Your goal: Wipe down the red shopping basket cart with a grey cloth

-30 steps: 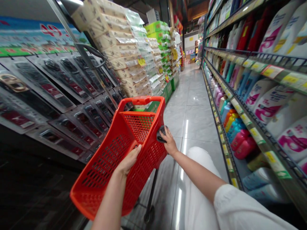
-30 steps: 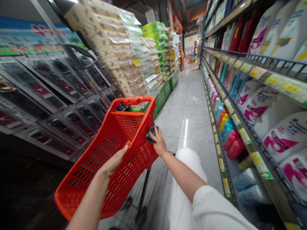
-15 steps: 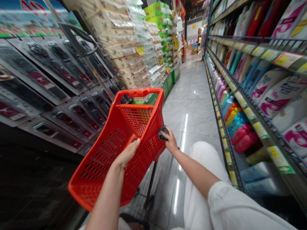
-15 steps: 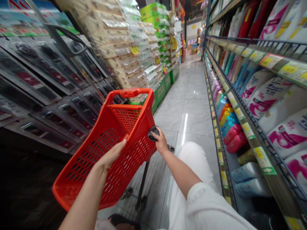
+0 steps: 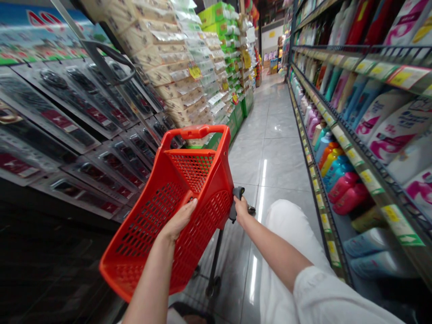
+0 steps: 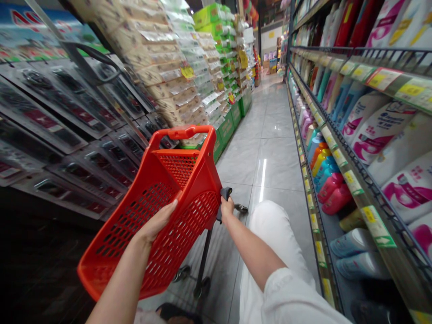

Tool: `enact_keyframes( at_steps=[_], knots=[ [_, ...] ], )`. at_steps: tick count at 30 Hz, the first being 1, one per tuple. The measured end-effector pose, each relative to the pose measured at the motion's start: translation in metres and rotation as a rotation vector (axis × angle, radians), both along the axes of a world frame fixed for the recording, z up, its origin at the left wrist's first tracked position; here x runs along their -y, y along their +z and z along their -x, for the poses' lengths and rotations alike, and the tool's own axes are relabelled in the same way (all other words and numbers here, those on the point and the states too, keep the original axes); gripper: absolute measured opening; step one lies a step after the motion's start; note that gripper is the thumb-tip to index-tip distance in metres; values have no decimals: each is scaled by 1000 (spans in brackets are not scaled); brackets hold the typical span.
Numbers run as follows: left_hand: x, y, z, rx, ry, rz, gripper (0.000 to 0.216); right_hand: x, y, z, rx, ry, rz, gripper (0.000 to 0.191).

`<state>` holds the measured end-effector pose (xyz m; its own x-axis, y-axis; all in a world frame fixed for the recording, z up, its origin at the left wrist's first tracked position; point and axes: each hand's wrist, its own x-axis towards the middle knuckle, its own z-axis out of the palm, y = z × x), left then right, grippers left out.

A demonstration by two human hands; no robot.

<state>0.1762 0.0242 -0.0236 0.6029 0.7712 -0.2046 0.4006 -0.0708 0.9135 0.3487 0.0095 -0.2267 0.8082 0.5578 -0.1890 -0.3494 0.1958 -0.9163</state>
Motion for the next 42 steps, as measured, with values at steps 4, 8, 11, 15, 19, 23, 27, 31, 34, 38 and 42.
enact_keyframes(
  at_steps=[4, 8, 11, 15, 19, 23, 27, 31, 34, 38, 42],
  knots=[
    [1, 2, -1, 11, -40, 50, 75, 2, 36, 0, 245, -35, -92, 36],
    [3, 3, -1, 15, -37, 75, 75, 13, 51, 3, 699, -24, -146, 36],
    [3, 2, 0, -6, -30, 65, 77, 18, 48, 8, 746, -54, 11, 36],
    [0, -1, 2, 9, 6, 156, 82, 27, 57, 14, 885, 10, 51, 34],
    [-3, -2, 1, 10, 23, 276, 86, 37, 73, 17, 1214, 219, -185, 34],
    [-3, -4, 0, 15, 52, 290, 84, 32, 69, 9, 1091, 165, -145, 36],
    [-3, -6, -3, 23, 82, 299, 84, 31, 63, 13, 956, 60, 5, 48],
    [-6, -6, -5, 12, 69, 191, 83, 45, 64, 36, 1237, 253, -190, 48],
    [-6, -7, -6, 16, 60, 195, 81, 44, 56, 41, 1223, 238, -216, 49],
    [-5, -6, -7, 19, 71, 308, 78, 24, 23, 24, 751, -15, -40, 45],
    [-4, -3, -9, 15, 75, 336, 77, 7, -11, 15, 257, -75, 65, 33]
  ],
)
